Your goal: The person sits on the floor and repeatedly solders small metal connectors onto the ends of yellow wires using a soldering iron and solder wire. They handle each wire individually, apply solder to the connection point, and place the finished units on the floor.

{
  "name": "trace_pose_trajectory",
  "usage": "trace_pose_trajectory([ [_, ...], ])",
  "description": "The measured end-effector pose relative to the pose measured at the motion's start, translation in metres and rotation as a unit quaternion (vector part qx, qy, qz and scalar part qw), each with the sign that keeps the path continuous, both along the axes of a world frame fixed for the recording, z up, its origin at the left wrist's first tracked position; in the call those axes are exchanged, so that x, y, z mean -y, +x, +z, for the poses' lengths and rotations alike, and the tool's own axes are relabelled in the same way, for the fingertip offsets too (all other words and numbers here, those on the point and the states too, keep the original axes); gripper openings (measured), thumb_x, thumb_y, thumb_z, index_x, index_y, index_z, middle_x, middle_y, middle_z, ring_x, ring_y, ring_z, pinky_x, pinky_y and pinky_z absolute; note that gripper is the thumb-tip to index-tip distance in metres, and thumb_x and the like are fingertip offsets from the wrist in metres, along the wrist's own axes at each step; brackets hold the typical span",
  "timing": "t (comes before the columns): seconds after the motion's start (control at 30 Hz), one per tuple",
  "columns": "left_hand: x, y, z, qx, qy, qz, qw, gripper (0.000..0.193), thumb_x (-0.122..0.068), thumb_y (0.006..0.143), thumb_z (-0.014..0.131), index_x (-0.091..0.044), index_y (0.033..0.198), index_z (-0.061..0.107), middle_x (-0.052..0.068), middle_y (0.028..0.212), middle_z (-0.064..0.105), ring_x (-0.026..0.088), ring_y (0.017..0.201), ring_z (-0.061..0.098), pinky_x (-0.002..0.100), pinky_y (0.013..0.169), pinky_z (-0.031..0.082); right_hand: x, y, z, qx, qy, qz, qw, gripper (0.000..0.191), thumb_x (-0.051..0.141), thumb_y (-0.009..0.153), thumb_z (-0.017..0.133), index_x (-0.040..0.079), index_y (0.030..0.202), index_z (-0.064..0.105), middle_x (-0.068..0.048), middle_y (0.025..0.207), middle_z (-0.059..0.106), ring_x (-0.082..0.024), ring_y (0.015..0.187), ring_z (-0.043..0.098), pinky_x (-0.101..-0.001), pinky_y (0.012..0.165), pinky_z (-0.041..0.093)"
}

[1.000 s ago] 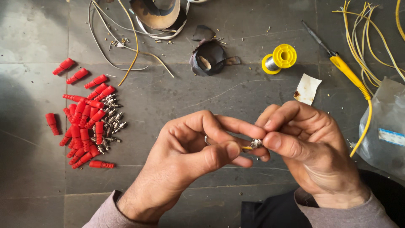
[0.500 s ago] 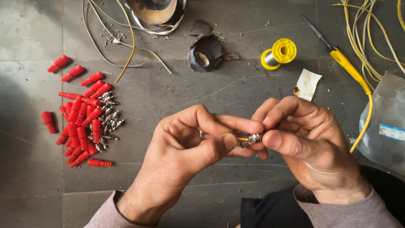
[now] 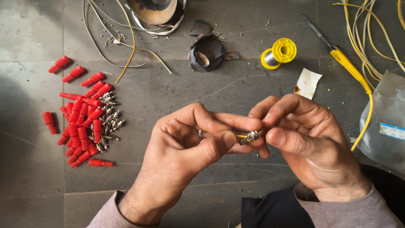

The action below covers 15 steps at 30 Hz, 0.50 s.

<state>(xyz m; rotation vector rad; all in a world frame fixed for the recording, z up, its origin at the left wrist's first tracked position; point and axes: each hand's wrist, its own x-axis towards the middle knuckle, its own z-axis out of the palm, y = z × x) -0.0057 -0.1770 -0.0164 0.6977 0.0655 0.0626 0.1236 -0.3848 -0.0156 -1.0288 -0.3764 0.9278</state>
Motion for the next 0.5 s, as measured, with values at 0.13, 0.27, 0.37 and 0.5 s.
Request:
trace_pose_trajectory([
  [0.13,-0.001,0.001,0.001,0.006,0.005,0.001,1.000,0.005,0.005,0.104,0.060,0.004,0.100,0.061,0.032,0.132,0.068,0.035,0.114,0.073,0.051,0.105,0.062,0.000,0.004,0.001,0.025,-0.015,0.003,1.000,0.017,0.010,0.100,0.074,0.001,0.114,0.069,-0.020,0.120,0.067,-0.024,0.099,0.068,-0.0359,0.078,0.056],
  [0.27,-0.001,0.002,0.004,0.017,-0.004,0.003,1.000,0.005,0.007,0.105,0.060,0.004,0.101,0.061,0.032,0.133,0.068,0.032,0.120,0.070,0.051,0.111,0.061,0.004,0.008,-0.001,0.042,-0.030,-0.018,0.999,0.019,0.017,0.104,0.068,0.001,0.116,0.068,-0.019,0.122,0.067,-0.025,0.101,0.067,-0.0368,0.079,0.055],
  [0.37,-0.003,0.002,0.007,-0.007,0.028,0.013,0.999,0.006,0.009,0.100,0.058,0.005,0.099,0.062,0.032,0.130,0.068,0.034,0.112,0.072,0.049,0.105,0.061,0.012,0.019,0.000,0.066,-0.036,-0.053,0.996,0.020,0.019,0.108,0.065,0.000,0.114,0.066,-0.018,0.118,0.067,-0.025,0.102,0.065,-0.0395,0.082,0.055],
  [0.5,-0.011,0.003,0.013,-0.042,0.061,0.055,0.996,0.008,0.009,0.098,0.058,0.004,0.094,0.062,0.031,0.126,0.070,0.036,0.110,0.075,0.048,0.098,0.062,0.042,0.060,0.002,0.043,-0.114,-0.207,0.971,0.025,0.028,0.111,0.058,0.004,0.109,0.064,-0.013,0.105,0.067,-0.025,0.094,0.063,-0.0393,0.080,0.052],
])
